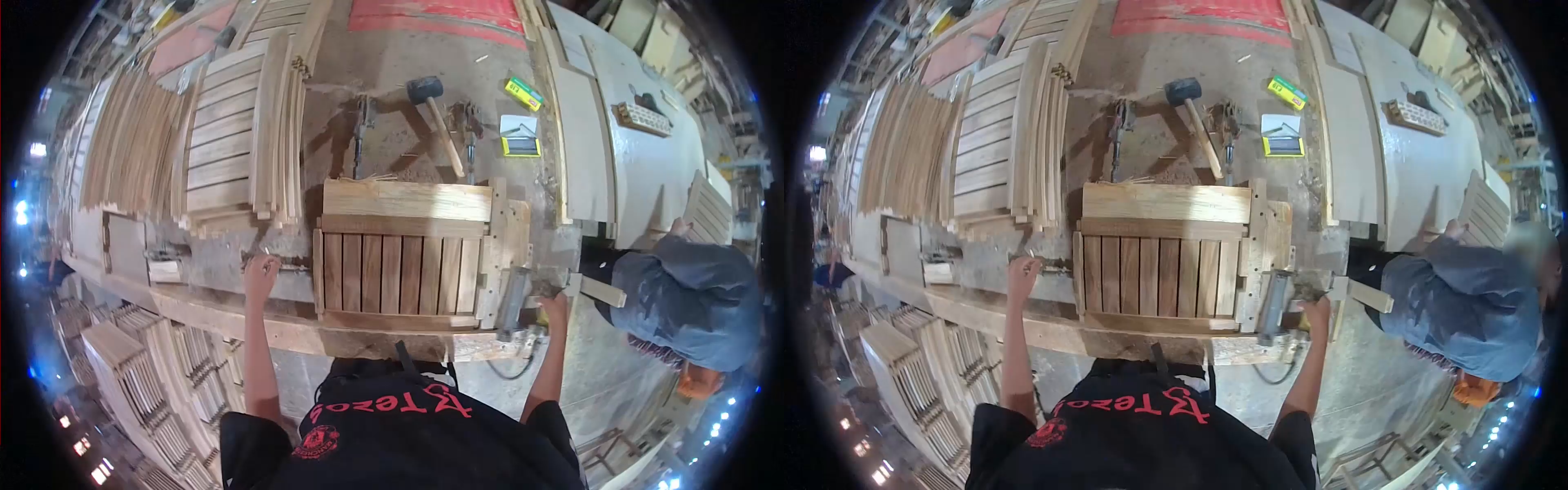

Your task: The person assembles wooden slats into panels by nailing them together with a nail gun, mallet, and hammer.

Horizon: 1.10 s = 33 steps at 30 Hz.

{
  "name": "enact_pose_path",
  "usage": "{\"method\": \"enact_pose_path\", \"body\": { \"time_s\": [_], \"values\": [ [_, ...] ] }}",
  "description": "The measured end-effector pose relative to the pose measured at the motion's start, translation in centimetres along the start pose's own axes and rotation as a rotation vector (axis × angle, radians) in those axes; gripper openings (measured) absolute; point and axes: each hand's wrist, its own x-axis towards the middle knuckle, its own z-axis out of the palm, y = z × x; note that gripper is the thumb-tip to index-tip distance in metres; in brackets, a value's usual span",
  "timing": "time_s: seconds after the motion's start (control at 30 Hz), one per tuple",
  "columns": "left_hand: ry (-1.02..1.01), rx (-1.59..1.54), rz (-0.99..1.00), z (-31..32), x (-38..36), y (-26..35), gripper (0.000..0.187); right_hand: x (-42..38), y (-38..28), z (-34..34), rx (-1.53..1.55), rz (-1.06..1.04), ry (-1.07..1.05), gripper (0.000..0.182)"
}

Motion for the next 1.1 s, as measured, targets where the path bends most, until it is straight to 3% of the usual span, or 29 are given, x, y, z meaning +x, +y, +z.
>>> {"method": "enact_pose_path", "body": {
  "time_s": [0.03, 0.1, 0.17, 0.23, 0.3, 0.37, 0.57, 0.97, 1.1],
  "values": [
    [-0.102, -0.085, -0.064, 0.7, 0.2, -1.4, 0.022, -0.3, -1.5, 0.7, 0.187, 0.068, -0.086, 0.038],
    [-0.106, -0.012, -0.150, 1.8, 0.0, -2.4, 0.026, -4.1, -8.3, 2.0, 0.762, 0.560, -0.232, 0.026],
    [-0.124, -0.024, -0.233, 2.3, 0.3, -1.8, 0.029, -7.5, -13.3, 4.8, 0.878, 0.495, -0.234, 0.024],
    [-0.129, -0.112, -0.310, 1.0, 0.8, 0.2, 0.032, -7.9, -15.4, 6.7, 0.861, 0.415, -0.283, 0.024],
    [-0.008, -0.152, -0.322, 2.2, 0.7, -1.2, 0.028, -8.2, -19.2, 8.9, 0.663, 0.402, -0.187, 0.023],
    [0.024, -0.141, -0.423, 1.7, 0.6, -0.1, 0.027, -7.6, -20.6, 10.5, 0.486, 0.227, -0.233, 0.027],
    [0.171, -0.180, -0.469, 1.5, 0.5, 0.8, 0.027, -5.9, -22.0, 13.2, 0.256, 0.182, -0.275, 0.022],
    [0.280, -0.296, -0.466, 2.1, 0.3, 0.3, 0.025, -6.5, -21.5, 14.7, 0.187, 0.097, -0.200, 0.025],
    [0.342, -0.466, -0.517, 3.4, 0.1, -1.1, 0.026, -7.1, -22.0, 15.4, 0.123, 0.079, -0.149, 0.026]
  ]
}}
